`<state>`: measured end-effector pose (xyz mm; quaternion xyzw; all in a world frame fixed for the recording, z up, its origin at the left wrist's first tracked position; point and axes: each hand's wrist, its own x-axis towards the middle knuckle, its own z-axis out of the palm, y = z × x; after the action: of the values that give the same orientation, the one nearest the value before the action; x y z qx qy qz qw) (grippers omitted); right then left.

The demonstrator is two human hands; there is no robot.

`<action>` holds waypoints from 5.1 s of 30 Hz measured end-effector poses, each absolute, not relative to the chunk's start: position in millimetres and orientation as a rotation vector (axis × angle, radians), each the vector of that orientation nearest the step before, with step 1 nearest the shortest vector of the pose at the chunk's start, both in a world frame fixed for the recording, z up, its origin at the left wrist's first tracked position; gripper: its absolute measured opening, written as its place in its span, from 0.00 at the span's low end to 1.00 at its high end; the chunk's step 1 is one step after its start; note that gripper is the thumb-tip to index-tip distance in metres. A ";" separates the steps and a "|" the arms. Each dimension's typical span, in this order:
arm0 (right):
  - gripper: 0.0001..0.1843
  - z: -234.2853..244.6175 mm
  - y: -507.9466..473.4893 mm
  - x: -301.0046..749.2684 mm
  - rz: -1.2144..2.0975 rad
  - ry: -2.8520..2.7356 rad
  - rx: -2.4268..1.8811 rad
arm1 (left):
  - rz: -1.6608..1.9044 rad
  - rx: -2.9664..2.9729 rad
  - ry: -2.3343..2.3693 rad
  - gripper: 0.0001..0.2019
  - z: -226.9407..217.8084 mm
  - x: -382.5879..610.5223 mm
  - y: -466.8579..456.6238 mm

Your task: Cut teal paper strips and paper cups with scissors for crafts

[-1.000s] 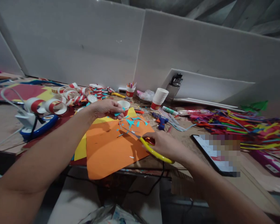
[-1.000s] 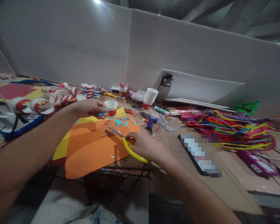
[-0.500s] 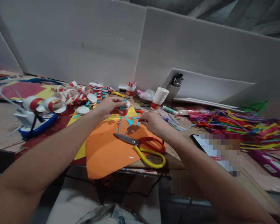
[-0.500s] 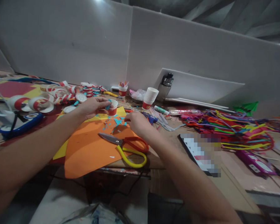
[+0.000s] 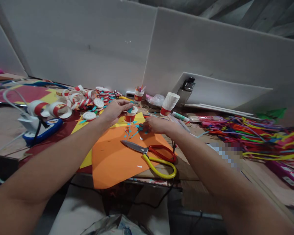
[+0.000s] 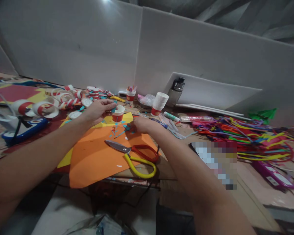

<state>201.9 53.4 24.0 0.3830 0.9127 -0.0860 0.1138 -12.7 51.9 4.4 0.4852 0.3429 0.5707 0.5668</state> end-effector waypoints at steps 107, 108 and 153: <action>0.09 1.0 10.3 155.5 -2.529 2.894 2.151 | 1.372 0.986 0.632 0.17 2.1 19.4 24.7; 0.09 0.7 10.2 154.7 -2.518 2.894 2.182 | 1.374 0.958 0.641 0.17 1.5 21.3 24.5; 0.24 31.5 -63.6 203.5 -1.264 3.277 1.718 | 1.460 1.014 0.763 0.12 21.1 -22.0 48.5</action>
<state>203.5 -63.6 31.5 0.4075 0.7770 -0.2997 -0.3747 -22.0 48.5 21.1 0.4317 0.3247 0.6215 0.5674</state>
